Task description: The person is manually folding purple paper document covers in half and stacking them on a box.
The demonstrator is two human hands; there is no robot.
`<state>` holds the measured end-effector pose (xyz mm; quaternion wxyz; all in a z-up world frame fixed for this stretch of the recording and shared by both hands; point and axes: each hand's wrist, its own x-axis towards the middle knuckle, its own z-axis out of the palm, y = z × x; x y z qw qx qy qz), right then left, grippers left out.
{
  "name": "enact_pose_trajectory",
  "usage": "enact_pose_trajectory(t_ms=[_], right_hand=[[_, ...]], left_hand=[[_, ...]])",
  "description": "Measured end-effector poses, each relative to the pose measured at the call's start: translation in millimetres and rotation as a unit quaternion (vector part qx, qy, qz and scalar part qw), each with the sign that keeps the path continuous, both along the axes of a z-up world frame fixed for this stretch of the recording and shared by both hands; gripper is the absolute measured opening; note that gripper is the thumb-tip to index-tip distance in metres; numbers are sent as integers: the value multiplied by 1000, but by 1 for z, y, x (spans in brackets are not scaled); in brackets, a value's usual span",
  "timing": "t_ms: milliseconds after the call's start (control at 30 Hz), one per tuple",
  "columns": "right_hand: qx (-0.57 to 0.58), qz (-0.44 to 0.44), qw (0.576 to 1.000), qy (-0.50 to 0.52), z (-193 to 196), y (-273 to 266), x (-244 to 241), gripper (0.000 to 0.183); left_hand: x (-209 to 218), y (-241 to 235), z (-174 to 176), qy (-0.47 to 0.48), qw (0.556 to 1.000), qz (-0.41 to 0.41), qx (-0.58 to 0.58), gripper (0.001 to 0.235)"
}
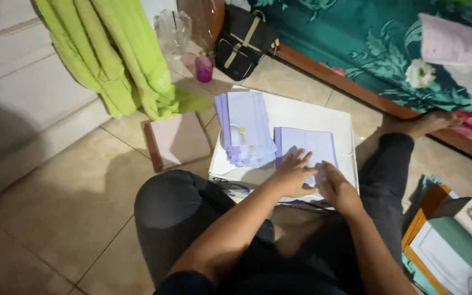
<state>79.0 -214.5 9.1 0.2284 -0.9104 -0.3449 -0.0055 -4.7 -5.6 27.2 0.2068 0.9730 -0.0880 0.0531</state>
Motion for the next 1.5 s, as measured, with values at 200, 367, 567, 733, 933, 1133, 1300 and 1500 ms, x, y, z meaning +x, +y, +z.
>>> enact_pose_trajectory(t_ms=[200, 367, 567, 733, 933, 1133, 1300, 1500], right_hand=[[-11, 2, 1000, 18, 0, 1, 3, 46], [17, 22, 1000, 4, 15, 8, -6, 43], [26, 30, 999, -10, 15, 5, -8, 46], [14, 15, 1000, 2, 6, 3, -3, 50], [2, -49, 997, -60, -13, -2, 4, 60], [-98, -132, 984, -63, -23, 4, 9, 63], [58, -166, 984, 40, -31, 4, 20, 43], [-50, -207, 977, -18, -30, 8, 39, 40]], left_hand=[[20, 1, -39, -114, 977, 11, -179, 35], [25, 20, -4, -412, 903, 98, -73, 61], [-8, 101, 21, -498, 849, 176, -17, 59], [-24, 106, 3, -154, 956, 249, 26, 45], [-10, 22, -4, -209, 961, 181, 1, 59], [3, -1, -22, 21, 999, 26, 21, 53], [2, 5, -5, 121, 993, 8, 10, 53], [-4, 3, 2, 116, 993, 12, 17, 53]])
